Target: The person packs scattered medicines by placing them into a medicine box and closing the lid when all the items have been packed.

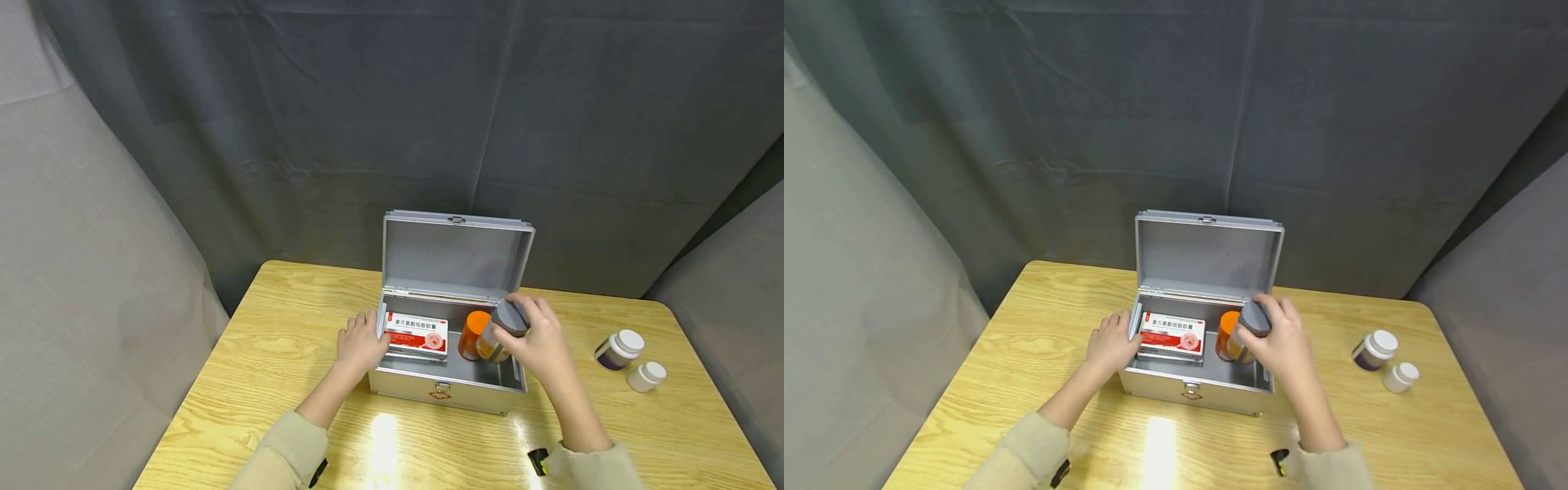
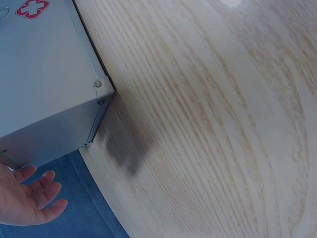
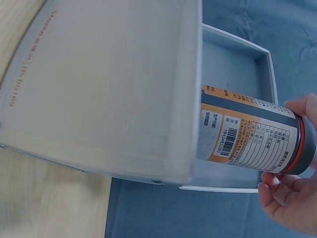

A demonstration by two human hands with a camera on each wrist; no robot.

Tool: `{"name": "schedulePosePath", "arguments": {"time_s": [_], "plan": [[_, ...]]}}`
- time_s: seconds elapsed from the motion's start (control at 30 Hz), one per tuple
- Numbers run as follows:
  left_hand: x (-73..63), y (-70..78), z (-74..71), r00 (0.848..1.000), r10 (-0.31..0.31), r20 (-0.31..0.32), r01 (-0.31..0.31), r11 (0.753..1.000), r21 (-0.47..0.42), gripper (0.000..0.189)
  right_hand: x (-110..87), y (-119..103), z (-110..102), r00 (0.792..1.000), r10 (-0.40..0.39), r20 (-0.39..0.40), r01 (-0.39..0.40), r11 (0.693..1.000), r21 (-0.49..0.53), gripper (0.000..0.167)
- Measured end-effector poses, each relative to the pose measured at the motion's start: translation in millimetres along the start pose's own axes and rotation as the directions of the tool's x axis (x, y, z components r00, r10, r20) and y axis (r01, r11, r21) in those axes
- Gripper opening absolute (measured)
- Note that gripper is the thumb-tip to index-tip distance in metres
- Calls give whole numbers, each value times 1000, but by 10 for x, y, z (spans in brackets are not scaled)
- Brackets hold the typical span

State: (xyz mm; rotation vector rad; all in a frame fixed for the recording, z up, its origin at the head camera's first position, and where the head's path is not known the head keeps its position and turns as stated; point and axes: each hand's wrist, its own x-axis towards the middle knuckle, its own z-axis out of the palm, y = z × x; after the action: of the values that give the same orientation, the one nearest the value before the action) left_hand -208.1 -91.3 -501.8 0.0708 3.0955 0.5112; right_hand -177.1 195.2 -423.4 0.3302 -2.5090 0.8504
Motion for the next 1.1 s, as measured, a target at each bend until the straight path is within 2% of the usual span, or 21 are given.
{"name": "schedulePosePath", "arguments": {"time_s": [0.27, 0.6, 1.1], "plan": [[1, 0, 1, 1000, -5, 8, 5, 1000, -3, 55, -85, 23, 117, 999, 17, 46, -16, 1000, -19, 50], [-4, 3, -4, 1000, -10, 15, 11, 1000, -14, 57, -181, 84, 269, 998, -27, 48, 28, 999, -27, 49], [-7, 8, -7, 1000, -8, 13, 9, 1000, -15, 56, -271, 124, 415, 978, 36, 206, -18, 996, -90, 52]]}}
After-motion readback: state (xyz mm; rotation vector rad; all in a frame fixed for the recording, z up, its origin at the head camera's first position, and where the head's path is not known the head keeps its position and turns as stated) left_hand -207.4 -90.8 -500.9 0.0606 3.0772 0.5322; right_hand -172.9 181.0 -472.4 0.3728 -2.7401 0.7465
